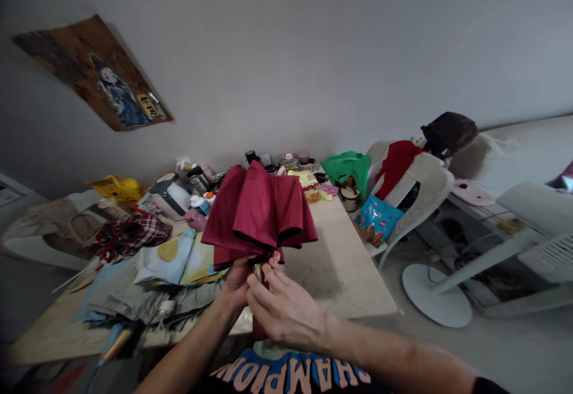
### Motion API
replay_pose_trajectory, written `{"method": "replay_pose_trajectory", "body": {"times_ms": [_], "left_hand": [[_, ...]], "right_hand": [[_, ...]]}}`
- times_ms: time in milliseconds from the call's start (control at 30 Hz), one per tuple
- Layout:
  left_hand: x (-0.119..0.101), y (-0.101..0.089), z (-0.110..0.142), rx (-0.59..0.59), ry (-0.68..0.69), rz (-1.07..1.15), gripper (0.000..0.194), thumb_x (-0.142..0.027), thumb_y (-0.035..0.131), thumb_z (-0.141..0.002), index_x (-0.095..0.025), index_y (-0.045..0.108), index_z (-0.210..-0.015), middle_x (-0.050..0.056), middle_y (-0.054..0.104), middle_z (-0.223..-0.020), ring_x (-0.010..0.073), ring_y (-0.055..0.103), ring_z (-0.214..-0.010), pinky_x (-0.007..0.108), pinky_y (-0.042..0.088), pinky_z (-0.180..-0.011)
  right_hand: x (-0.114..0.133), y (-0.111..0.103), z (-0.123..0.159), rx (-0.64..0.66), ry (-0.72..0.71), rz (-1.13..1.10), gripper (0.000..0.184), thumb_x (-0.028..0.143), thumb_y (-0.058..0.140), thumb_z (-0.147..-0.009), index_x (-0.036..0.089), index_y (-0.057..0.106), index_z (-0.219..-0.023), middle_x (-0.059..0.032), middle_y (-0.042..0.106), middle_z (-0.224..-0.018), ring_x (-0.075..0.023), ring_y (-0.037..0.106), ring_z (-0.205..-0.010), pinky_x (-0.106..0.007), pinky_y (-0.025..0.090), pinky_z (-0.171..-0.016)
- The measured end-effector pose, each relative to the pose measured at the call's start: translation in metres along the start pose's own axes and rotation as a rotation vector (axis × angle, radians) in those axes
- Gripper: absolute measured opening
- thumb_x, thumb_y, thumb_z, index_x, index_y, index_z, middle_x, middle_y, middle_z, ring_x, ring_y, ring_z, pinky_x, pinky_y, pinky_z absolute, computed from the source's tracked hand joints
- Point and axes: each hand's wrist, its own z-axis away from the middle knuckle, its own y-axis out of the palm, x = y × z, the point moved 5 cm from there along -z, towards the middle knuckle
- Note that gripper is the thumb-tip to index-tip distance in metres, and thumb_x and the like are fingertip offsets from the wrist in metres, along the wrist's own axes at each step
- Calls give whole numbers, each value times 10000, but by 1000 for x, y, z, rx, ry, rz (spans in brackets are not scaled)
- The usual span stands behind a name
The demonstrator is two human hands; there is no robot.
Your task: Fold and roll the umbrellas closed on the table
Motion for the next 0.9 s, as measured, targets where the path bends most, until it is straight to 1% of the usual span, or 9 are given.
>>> {"method": "replay_pose_trajectory", "body": {"times_ms": [100,200,267,333,400,467,633,767,900], "left_hand": [[-1,3,2,-4,-12,77,253,-180,734,-614,-123,530,-753,-44,533,-572,73,554,-551,179,438,-603],[-4,3,6,14,11,98,306,-186,749,-594,-151,457,-675,-97,341,-467,57,457,-467,161,395,-528],[-6,2,9,2,23,102,306,-181,735,-609,-159,436,-664,-110,264,-459,54,419,-442,152,359,-486],[-10,1,12,-20,81,102,275,-161,700,-640,-157,425,-655,-99,288,-495,36,374,-414,148,325,-450],[-16,0,15,-46,174,104,241,-127,672,-655,-145,432,-639,-74,366,-555,4,316,-383,150,307,-429],[-18,0,16,-56,244,106,223,-107,689,-636,-121,466,-626,-56,429,-595,-26,254,-366,150,305,-421],[-15,0,12,-51,246,-13,175,-151,737,-614,-82,582,-657,-31,487,-560,-30,180,-366,155,266,-402],[-13,1,11,-72,262,-59,151,-138,698,-660,-91,562,-611,-31,472,-528,-17,146,-369,171,258,-405],[-11,5,11,-31,238,-92,148,-159,714,-651,-64,600,-655,-49,418,-509,-11,184,-374,167,291,-425]], "right_hand": [[6,-3,-1,-39,-44,-13,316,187,464,-904,51,572,-1167,-184,605,-1179,-298,513,-1155,-430,420,-968],[7,-8,1,-37,-107,-153,285,213,439,-927,94,573,-1148,-143,627,-1126,-238,540,-1098,-372,447,-936],[-1,-19,5,-121,-70,-241,260,174,429,-914,117,565,-1128,-136,618,-1105,-212,553,-1042,-353,472,-878],[-18,-36,11,-324,91,-246,295,98,443,-867,137,546,-1141,-141,587,-1100,-215,552,-1020,-363,487,-838],[-39,-51,18,-535,321,-179,384,48,480,-823,166,521,-1186,-135,555,-1088,-229,543,-1017,-387,496,-828],[-55,-59,19,-627,490,-101,454,55,538,-802,202,497,-1230,-121,539,-1072,-238,540,-1000,-407,501,-819],[-73,-61,6,-622,565,-66,485,85,558,-792,216,488,-1254,-118,555,-1081,-255,538,-984,-453,493,-827],[-79,-53,5,-614,573,-141,413,59,521,-801,211,544,-1184,-94,602,-994,-230,558,-917,-417,493,-799],[-80,-52,9,-649,596,-173,349,54,517,-798,218,566,-1102,-71,621,-929,-212,566,-860,-374,489,-751]]}}
